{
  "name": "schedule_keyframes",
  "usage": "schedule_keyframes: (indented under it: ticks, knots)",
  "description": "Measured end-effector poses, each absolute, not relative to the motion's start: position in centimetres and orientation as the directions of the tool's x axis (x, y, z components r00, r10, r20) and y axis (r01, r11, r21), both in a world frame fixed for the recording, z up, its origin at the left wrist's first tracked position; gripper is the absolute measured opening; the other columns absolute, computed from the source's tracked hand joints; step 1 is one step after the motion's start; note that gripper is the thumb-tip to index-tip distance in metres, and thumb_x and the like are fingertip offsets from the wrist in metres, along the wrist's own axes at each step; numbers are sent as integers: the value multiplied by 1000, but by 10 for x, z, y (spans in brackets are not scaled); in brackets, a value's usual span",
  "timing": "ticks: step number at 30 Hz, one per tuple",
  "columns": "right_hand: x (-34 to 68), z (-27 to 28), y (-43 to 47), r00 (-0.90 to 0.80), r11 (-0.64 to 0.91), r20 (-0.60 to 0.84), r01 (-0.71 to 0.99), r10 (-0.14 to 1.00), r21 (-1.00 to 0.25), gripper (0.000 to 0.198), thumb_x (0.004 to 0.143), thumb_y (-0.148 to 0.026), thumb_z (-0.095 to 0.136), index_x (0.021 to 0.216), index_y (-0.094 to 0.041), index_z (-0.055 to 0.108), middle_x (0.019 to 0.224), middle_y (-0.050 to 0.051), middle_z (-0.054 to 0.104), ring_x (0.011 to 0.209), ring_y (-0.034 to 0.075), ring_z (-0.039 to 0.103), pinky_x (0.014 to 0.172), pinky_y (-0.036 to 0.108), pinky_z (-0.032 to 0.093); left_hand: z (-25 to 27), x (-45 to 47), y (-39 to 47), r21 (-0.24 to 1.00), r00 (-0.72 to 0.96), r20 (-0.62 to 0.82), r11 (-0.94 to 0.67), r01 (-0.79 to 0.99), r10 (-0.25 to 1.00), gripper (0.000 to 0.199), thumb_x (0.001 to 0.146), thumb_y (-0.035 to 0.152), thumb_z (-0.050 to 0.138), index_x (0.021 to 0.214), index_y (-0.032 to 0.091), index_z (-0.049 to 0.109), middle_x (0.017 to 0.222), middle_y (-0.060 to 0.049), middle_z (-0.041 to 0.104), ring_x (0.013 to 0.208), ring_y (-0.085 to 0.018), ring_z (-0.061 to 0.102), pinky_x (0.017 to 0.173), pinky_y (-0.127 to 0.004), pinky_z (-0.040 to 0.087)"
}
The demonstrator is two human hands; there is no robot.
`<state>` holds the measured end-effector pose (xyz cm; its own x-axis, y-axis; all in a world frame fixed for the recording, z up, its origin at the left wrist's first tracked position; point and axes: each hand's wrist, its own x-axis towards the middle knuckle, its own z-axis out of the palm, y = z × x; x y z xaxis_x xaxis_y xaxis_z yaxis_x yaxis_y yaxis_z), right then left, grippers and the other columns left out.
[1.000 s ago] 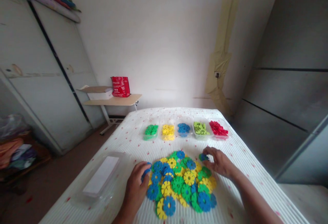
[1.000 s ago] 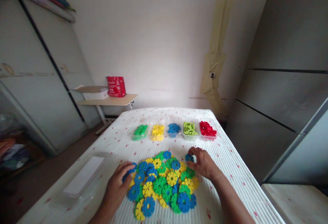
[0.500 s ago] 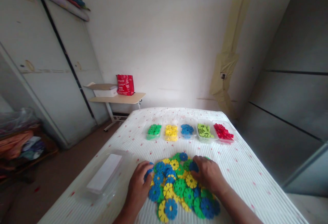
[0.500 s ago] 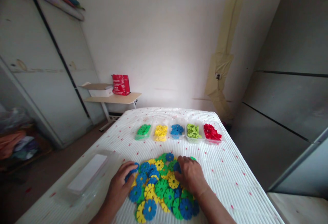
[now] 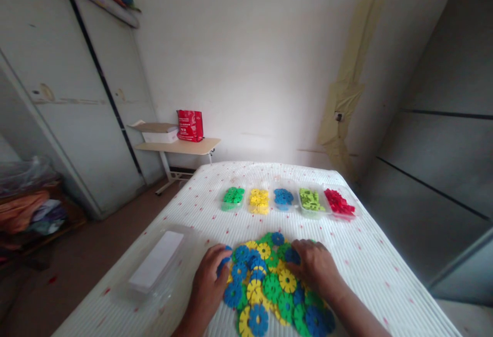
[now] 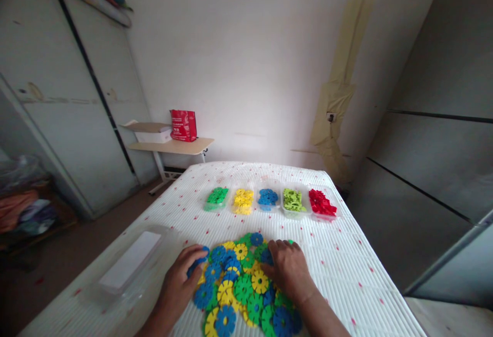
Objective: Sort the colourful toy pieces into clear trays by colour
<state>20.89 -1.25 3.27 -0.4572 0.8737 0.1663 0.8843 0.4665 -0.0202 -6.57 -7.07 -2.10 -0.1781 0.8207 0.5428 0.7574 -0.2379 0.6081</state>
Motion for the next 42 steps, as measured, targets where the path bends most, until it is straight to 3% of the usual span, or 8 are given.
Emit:
schedule_keyframes:
  ticks: [8,14,18,22,30,35,38,42]
  knots:
    - [204,36,-16,-495,502,214,865,842,26,14,75,-30,54,82,-19,59,77,6,66,72,20,59,72,32,32,-18,-67,-72,647,-195,534,-250,720,823,23,73,25,49,85,21,68,98,-9,66,94,-22,62,86,-37,51]
    - [207,68,4,-518,539,357,841,778,45,21,79,-28,48,92,-19,62,81,6,68,75,20,59,81,35,29,-18,-65,-73,673,-224,536,-252,696,814,23,72,23,48,84,20,68,96,-8,67,93,-21,62,85,-36,51]
    - [199,101,40,-430,443,428,893,795,75,24,81,-32,48,95,-18,62,86,9,69,80,22,60,82,34,29,-18,-65,-72,677,-236,534,-244,694,812,24,70,20,48,83,20,68,96,-9,66,93,-22,62,85,-38,51]
    - [192,115,74,-342,356,387,934,856,38,27,82,-35,48,97,-19,63,83,10,70,81,22,60,79,34,30,-16,-66,-72,694,-253,518,-228,683,817,24,70,21,48,83,20,69,96,-9,66,95,-23,62,87,-40,50]
    - [221,84,63,-427,473,522,880,739,49,29,87,-32,41,88,-18,66,82,9,69,82,22,58,80,34,30,-12,-66,-75,735,-271,479,-212,645,835,27,71,19,46,84,20,69,97,-8,65,95,-21,61,87,-38,50]
    - [258,47,42,-517,533,485,838,705,118,34,89,-28,37,73,-18,64,70,8,65,71,22,57,76,36,33,-12,-63,-76,697,-252,517,-232,679,818,27,71,17,45,86,19,68,97,-8,66,95,-21,61,87,-38,49]
    - [279,25,38,-469,522,489,852,735,32,35,89,-30,36,74,-17,65,71,9,67,70,22,59,73,35,37,-12,-61,-76,651,-215,543,-244,719,812,28,71,15,46,88,20,67,99,-8,65,95,-21,60,88,-38,49]
    - [294,8,40,-291,439,491,872,821,-216,33,86,-36,36,79,-20,64,79,9,68,72,22,63,67,31,44,-14,-65,-74,625,-226,540,-206,753,811,30,69,12,46,91,19,66,97,-7,65,94,-21,60,87,-37,49]
